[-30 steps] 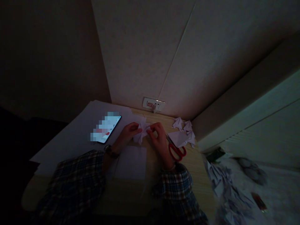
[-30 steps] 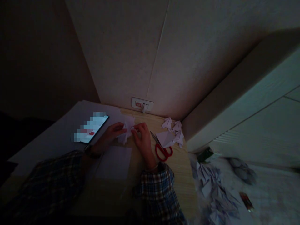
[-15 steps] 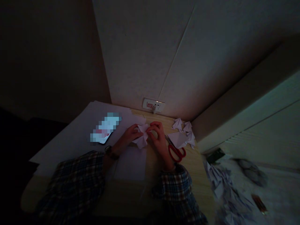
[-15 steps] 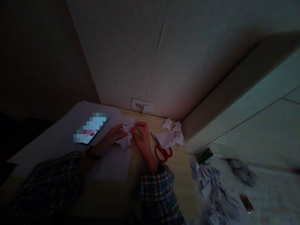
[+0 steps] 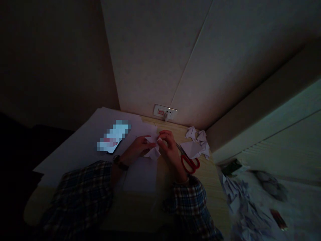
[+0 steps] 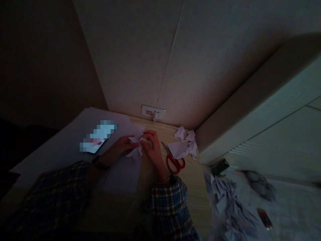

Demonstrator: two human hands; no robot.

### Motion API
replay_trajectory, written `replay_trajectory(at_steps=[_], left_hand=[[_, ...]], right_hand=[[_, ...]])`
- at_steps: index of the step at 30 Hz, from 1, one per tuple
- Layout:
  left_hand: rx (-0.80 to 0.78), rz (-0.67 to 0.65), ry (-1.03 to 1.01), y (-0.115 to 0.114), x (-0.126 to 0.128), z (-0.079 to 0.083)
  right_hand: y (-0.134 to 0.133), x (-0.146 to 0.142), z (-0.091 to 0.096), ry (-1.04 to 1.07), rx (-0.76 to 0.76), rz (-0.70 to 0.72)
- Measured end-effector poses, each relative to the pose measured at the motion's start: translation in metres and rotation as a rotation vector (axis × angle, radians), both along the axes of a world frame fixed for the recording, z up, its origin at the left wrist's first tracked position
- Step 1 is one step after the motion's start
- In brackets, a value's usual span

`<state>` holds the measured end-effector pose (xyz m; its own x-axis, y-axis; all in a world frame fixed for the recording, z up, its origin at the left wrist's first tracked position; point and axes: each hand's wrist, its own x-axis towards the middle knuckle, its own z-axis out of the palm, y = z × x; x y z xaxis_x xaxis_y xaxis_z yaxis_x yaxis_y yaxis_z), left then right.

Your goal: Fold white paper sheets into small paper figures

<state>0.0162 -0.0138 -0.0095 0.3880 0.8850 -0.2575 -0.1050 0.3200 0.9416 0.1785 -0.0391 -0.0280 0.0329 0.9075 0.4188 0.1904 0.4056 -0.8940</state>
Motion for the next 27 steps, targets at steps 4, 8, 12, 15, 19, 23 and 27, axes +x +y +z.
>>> replay_trajectory(at_steps=[4,8,12,15,19,23,27], left_hand=[[0.049,0.097,0.065,0.0,0.001,0.002],[0.098,0.182,0.148,0.003,0.002,0.005],[0.194,0.201,0.232,0.004,0.003,0.002],[0.289,0.198,0.28,0.003,0.003,-0.001],[0.401,0.177,0.303,0.001,0.003,-0.004],[0.467,0.161,0.323,0.0,0.004,-0.007],[0.468,0.134,0.307,0.001,0.003,-0.012]], right_hand=[[-0.001,-0.001,-0.002,-0.023,0.013,-0.091],[-0.001,-0.004,-0.001,-0.123,0.078,-0.164],[0.0,-0.006,-0.001,-0.156,0.098,-0.165],[0.0,-0.006,-0.002,-0.154,0.071,-0.188],[0.0,-0.005,-0.003,-0.168,0.052,-0.236],[0.0,-0.005,-0.004,-0.16,0.02,-0.248],[0.001,-0.004,-0.005,-0.085,-0.033,-0.246]])
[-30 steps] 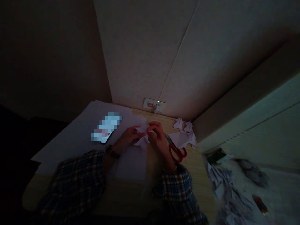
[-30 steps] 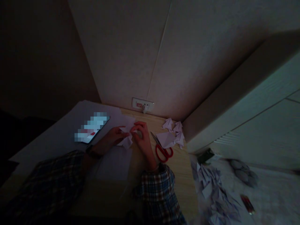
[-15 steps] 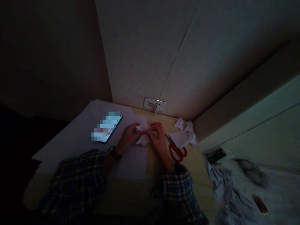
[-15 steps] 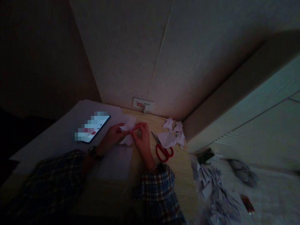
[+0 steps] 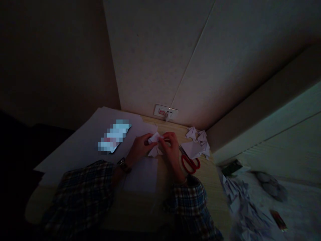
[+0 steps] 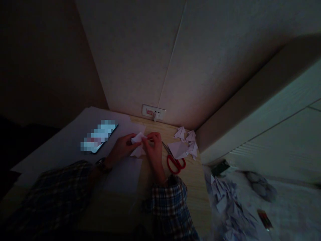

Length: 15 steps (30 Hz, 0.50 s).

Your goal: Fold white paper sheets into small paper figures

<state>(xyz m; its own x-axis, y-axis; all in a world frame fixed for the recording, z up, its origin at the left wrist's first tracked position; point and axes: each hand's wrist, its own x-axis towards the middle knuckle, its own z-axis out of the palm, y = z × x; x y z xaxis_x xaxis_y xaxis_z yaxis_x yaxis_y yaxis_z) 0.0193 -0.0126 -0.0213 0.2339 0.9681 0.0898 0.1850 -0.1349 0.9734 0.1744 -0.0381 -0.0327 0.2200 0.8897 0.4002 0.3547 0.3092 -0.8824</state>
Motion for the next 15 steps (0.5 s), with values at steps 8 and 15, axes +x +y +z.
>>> replay_trajectory(at_steps=[8,15], left_hand=[[-0.069,-0.064,-0.106,0.0043,-0.0017,-0.0037],[-0.1,-0.101,-0.146,0.0031,0.0015,-0.0012]], right_hand=[[0.0,0.0007,0.0037,0.041,0.007,0.016],[-0.0012,0.001,0.0041,-0.032,0.046,0.007]])
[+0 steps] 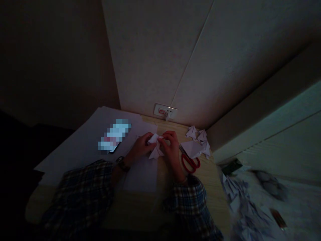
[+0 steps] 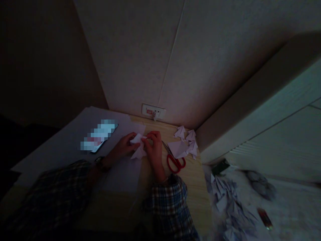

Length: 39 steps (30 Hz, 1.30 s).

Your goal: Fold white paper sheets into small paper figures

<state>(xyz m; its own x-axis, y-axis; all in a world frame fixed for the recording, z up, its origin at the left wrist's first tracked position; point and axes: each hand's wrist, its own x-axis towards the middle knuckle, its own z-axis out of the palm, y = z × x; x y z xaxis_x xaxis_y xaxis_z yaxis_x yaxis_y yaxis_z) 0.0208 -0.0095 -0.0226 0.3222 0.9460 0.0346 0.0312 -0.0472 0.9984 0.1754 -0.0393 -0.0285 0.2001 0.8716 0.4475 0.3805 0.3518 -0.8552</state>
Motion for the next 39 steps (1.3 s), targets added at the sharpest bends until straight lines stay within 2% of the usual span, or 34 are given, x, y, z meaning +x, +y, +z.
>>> replay_trajectory(at_steps=[10,21,25,31,39], left_hand=[[-0.193,-0.002,-0.11,-0.002,0.001,0.009],[-0.241,0.019,-0.099,-0.007,0.0,0.011],[-0.261,0.012,-0.127,-0.008,0.0,0.013],[-0.236,-0.007,-0.099,-0.004,-0.001,0.008],[-0.234,0.011,-0.081,-0.007,-0.003,0.013]], right_hand=[[0.001,0.0,0.0,0.022,0.004,0.0],[0.005,0.004,-0.005,0.135,-0.036,0.029],[0.004,0.006,-0.004,0.132,-0.049,0.041],[0.004,0.006,-0.003,0.075,-0.027,0.035],[0.005,0.005,-0.003,0.078,-0.031,0.052]])
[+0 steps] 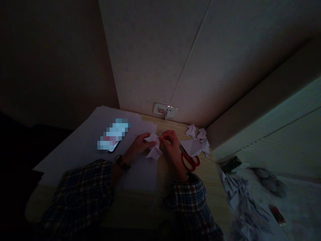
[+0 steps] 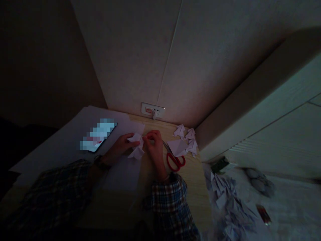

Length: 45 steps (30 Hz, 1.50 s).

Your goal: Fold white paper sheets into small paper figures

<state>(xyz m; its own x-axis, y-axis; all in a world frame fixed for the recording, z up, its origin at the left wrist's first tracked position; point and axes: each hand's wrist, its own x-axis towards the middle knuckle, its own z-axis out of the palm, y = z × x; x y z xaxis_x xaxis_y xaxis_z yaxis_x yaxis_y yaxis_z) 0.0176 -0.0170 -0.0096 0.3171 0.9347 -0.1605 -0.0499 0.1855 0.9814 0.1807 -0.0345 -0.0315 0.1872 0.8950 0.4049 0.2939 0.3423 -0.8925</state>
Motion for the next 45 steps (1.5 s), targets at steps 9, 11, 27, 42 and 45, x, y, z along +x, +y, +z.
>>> replay_trajectory(at_steps=[9,11,27,42,45], left_hand=[[0.099,0.001,0.062,0.005,-0.001,0.0],[0.108,0.011,0.084,0.005,-0.001,0.0],[0.128,-0.022,0.181,0.009,-0.002,-0.015],[0.013,-0.022,-0.01,0.01,-0.003,-0.008],[0.022,-0.029,-0.014,0.01,-0.004,-0.007]], right_hand=[[-0.006,-0.006,0.006,-0.092,0.038,-0.023],[-0.007,-0.007,0.005,-0.114,0.047,-0.031],[-0.004,-0.001,0.0,-0.285,-0.238,0.087],[-0.006,-0.002,0.004,-0.257,-0.269,0.146],[-0.006,0.0,0.004,-0.222,-0.309,0.195]])
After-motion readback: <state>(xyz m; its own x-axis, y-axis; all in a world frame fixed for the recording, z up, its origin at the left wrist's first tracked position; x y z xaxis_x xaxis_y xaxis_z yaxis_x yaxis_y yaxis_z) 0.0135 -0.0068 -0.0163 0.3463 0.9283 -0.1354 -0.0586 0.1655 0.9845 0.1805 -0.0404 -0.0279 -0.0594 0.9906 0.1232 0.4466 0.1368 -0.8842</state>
